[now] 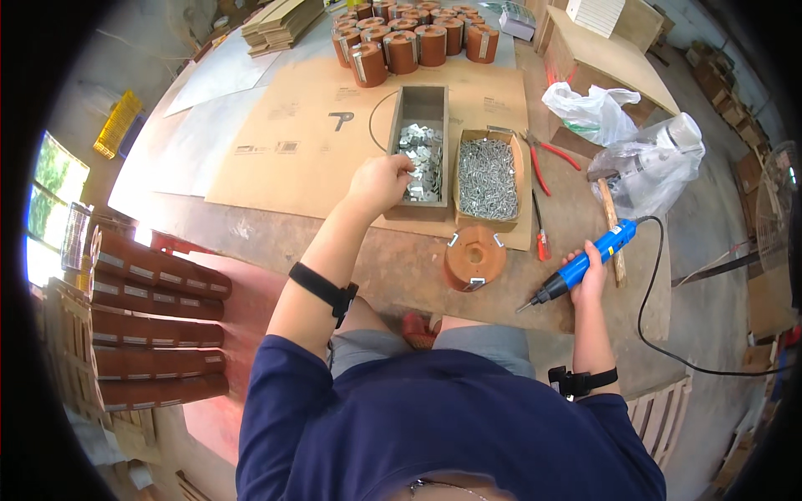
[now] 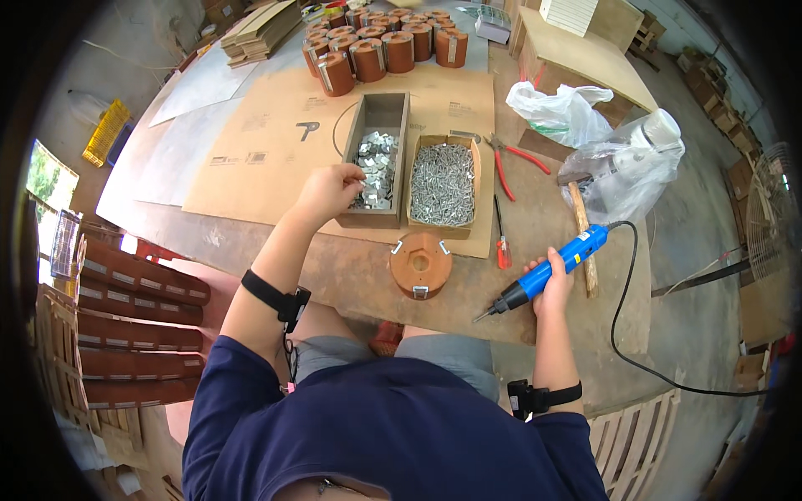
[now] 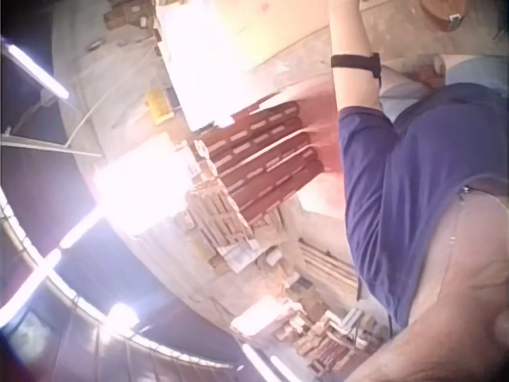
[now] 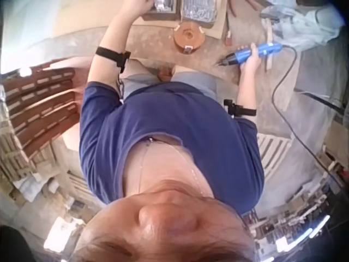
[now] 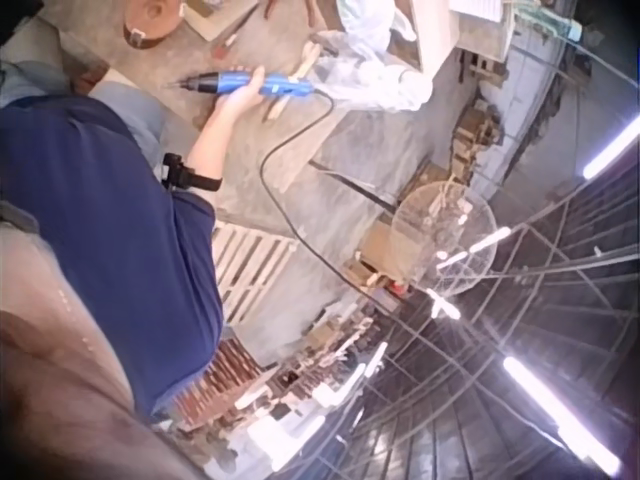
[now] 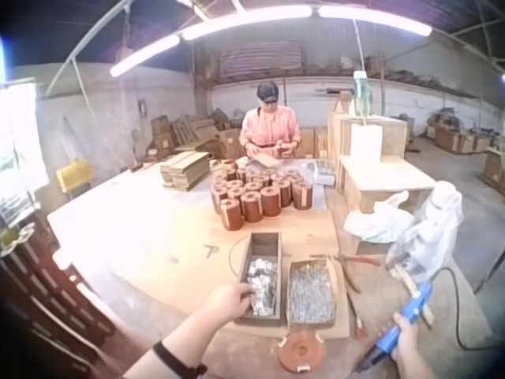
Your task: Assembling small wooden and metal components using a power screwdriver in a manufacturing setting.
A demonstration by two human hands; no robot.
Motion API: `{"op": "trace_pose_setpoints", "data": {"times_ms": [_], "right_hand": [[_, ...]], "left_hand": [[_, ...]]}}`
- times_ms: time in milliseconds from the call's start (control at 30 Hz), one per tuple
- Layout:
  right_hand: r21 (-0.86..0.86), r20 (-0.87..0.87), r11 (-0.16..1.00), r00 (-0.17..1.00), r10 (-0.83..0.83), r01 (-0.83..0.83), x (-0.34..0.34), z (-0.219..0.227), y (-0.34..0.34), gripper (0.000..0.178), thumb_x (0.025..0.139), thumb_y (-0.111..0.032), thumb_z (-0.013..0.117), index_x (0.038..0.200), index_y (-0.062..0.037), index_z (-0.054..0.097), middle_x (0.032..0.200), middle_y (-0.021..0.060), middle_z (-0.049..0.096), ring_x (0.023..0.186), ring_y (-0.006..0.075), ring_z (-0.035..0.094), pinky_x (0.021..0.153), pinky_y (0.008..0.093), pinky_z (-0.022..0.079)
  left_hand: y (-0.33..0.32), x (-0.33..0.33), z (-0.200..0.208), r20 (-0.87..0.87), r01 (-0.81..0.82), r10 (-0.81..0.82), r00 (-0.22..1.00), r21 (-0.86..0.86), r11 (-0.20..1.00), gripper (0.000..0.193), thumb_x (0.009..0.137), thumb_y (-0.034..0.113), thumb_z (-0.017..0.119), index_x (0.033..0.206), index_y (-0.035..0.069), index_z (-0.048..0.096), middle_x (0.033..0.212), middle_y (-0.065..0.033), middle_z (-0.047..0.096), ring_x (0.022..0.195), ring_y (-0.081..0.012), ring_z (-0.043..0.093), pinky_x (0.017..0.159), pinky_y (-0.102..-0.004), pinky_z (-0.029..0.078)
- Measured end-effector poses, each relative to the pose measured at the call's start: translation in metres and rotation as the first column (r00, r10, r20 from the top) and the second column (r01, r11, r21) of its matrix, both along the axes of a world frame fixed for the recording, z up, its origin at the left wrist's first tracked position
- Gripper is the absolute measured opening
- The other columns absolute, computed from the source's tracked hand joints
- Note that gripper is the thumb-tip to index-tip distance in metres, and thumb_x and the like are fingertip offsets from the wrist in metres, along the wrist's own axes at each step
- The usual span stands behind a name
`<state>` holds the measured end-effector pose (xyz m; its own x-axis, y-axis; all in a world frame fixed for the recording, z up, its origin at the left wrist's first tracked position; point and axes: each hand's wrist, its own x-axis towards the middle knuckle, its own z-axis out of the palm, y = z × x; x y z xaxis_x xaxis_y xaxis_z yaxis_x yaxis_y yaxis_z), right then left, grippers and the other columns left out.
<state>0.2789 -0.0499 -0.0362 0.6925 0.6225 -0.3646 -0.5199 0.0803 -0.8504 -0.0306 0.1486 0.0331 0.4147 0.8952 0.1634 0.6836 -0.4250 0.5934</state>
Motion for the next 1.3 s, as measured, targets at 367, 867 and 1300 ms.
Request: {"op": "trace_pose_setpoints", "data": {"times_ms": [367, 867, 1300], "right_hand": [[0.016, 0.000, 0.999, 0.999, -0.032, 0.032, -0.003, 0.003, 0.001, 0.028, 0.073, -0.021, 0.064, 0.087, -0.0056, 0.044, 0.072, 0.0080, 0.051, 0.061, 0.0205, 0.055, 0.055, 0.0359, 0.050], [0.022, 0.007, 0.999, 1.000, -0.029, 0.029, -0.002, 0.002, 0.000, 0.029, 0.073, -0.020, 0.064, 0.087, -0.0059, 0.043, 0.071, 0.0079, 0.051, 0.060, 0.0204, 0.054, 0.053, 0.0359, 0.049], [0.056, -0.008, 0.998, 1.000, -0.008, 0.008, 0.001, -0.001, -0.001, 0.029, 0.074, -0.020, 0.063, 0.089, -0.0056, 0.043, 0.072, 0.0078, 0.050, 0.062, 0.0202, 0.054, 0.055, 0.0358, 0.050]], "left_hand": [[0.005, 0.023, 0.004, -0.553, 0.178, -0.176, 0.815, -0.051, 0.983, 0.014, 0.067, 0.019, 0.063, 0.081, 0.021, 0.066, 0.078, -0.0017, 0.063, 0.087, -0.0194, 0.055, 0.084, -0.0389, 0.028], [0.007, 0.034, -0.005, -0.500, 0.063, -0.099, 0.860, -0.087, 0.994, 0.013, 0.062, 0.024, 0.069, 0.065, 0.016, 0.059, 0.067, 0.0001, 0.060, 0.075, -0.0185, 0.057, 0.077, -0.0368, 0.026], [-0.035, 0.023, 0.029, 0.215, 0.174, -0.137, 0.967, -0.167, 0.970, 0.008, 0.074, 0.007, 0.060, 0.082, 0.006, 0.061, 0.066, -0.0009, 0.057, 0.063, -0.0093, 0.053, 0.059, -0.0235, 0.043]]}}
